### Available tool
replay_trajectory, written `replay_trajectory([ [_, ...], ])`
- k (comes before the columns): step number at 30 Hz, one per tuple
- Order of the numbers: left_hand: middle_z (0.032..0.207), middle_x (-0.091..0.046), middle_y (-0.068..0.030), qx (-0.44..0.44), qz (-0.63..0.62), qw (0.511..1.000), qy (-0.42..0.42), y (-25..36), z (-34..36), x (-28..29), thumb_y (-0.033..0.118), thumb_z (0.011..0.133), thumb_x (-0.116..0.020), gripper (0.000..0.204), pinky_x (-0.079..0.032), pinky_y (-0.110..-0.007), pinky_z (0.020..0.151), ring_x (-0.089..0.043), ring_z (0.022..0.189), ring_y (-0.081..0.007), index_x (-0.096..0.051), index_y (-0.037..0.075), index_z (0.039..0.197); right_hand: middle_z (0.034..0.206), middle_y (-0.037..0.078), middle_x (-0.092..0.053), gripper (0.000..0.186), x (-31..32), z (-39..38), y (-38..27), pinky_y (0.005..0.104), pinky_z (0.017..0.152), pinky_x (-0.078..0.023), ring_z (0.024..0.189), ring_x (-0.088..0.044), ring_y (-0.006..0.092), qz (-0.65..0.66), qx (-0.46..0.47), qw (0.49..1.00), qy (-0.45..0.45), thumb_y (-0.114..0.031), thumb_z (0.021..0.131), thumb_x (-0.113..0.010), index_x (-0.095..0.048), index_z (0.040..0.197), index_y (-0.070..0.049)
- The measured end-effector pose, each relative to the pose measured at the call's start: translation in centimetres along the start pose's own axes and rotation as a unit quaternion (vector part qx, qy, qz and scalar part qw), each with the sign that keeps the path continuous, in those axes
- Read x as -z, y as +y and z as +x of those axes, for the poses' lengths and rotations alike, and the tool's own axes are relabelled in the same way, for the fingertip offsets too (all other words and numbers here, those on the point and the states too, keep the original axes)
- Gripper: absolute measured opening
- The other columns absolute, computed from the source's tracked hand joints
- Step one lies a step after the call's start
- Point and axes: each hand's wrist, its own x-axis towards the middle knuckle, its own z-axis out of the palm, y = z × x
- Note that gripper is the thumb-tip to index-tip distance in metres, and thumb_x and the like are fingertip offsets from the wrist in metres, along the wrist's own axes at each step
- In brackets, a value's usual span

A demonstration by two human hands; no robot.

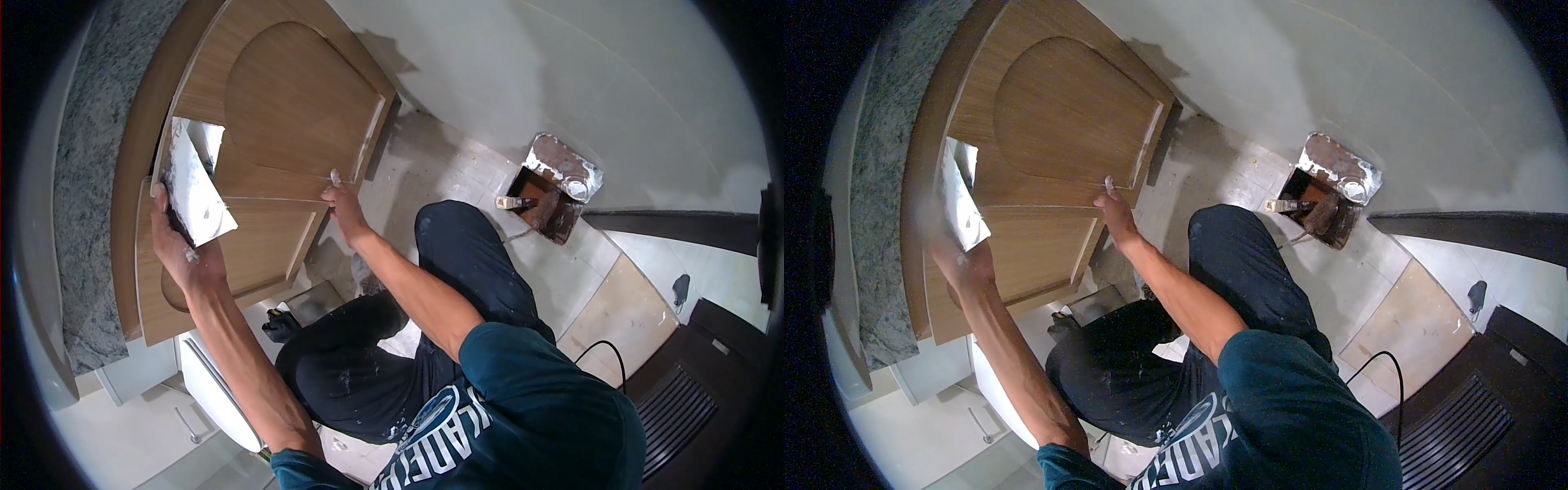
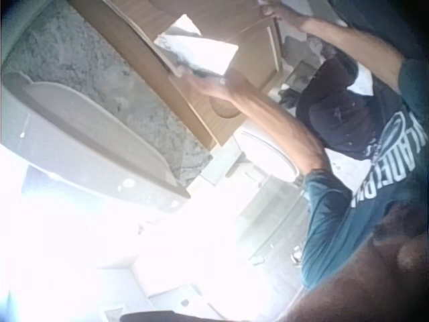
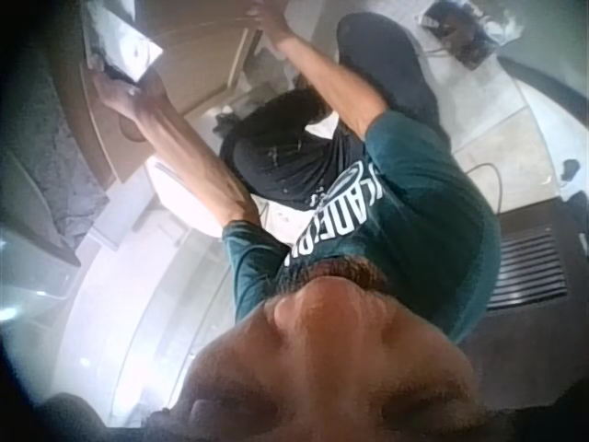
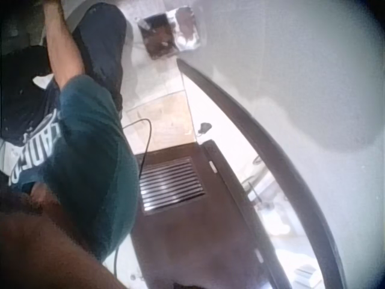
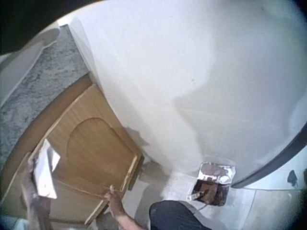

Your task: The person applies white putty to the edges of wooden cabinet doors using their fingers while holding a putty knife.

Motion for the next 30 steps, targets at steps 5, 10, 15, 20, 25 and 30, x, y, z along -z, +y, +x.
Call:
replay_trajectory([
  [5,0.105,-0.067,-0.0089,0.003,0.000,1.000,-0.030,0.3,0.0,1.1,0.025,0.098,-0.050,0.033,-0.053,-0.032,0.073,-0.066,0.090,-0.0173,-0.057,0.000,0.117,0.092,0.008,-0.062,0.037,-1.5,-1.4,-0.9,0.0318,0.088,-0.040,0.091,-0.053,0.0189,-0.068,0.078,0.994,-0.024,-0.022,0.083,-0.051,-0.063,0.108,0.002],
  [10,0.106,-0.066,-0.0089,0.000,-0.004,1.000,-0.015,0.2,0.1,1.2,0.026,0.098,-0.050,0.033,-0.053,-0.032,0.073,-0.066,0.090,-0.0178,-0.057,0.000,0.118,0.085,0.011,-0.059,0.043,-1.5,-1.4,-0.2,0.0353,0.085,-0.042,0.086,-0.054,0.0222,-0.134,0.094,0.986,0.013,-0.023,0.081,-0.052,-0.061,0.113,0.005],
  [15,0.106,-0.066,-0.0087,0.005,-0.005,1.000,-0.004,-0.2,0.0,-0.2,0.026,0.098,-0.050,0.033,-0.052,-0.032,0.072,-0.065,0.090,-0.0177,-0.057,0.000,0.117,0.092,0.013,-0.055,0.058,0.9,0.6,0.0,0.0365,0.078,-0.044,0.084,-0.053,0.0217,-0.237,0.128,0.962,-0.033,-0.019,0.078,-0.055,-0.051,0.132,0.001],
  [20,0.106,-0.066,-0.0085,-0.002,0.012,1.000,-0.007,0.2,0.1,1.4,0.025,0.098,-0.050,0.032,-0.052,-0.032,0.073,-0.065,0.091,-0.0175,-0.056,0.000,0.117,0.088,0.011,-0.055,0.051,-1.5,-1.5,-1.2,0.0356,0.073,-0.045,0.085,-0.054,0.0193,-0.252,0.186,0.949,-0.043,-0.012,0.077,-0.055,-0.055,0.126,0.002],
  [25,0.105,-0.066,-0.0080,-0.001,0.031,0.999,0.033,0.1,0.0,1.1,0.025,0.098,-0.050,0.032,-0.052,-0.032,0.075,-0.065,0.092,-0.0171,-0.056,0.001,0.118,0.107,0.012,-0.058,0.060,2.1,-0.7,1.6,0.0331,0.083,-0.044,0.095,-0.055,0.0203,-0.118,0.120,0.985,0.049,-0.013,0.081,-0.056,-0.039,0.138,-0.004],
  [30,0.104,-0.065,-0.0074,0.000,0.008,1.000,0.020,0.0,-0.2,-0.2,0.026,0.097,-0.050,0.033,-0.051,-0.031,0.072,-0.064,0.090,-0.0169,-0.056,0.001,0.118,0.141,0.018,-0.040,0.075,5.0,1.6,6.4,0.0361,0.097,-0.041,0.122,-0.047,0.0275,-0.034,0.101,0.993,0.057,-0.010,0.084,-0.054,-0.019,0.150,-0.005],
])
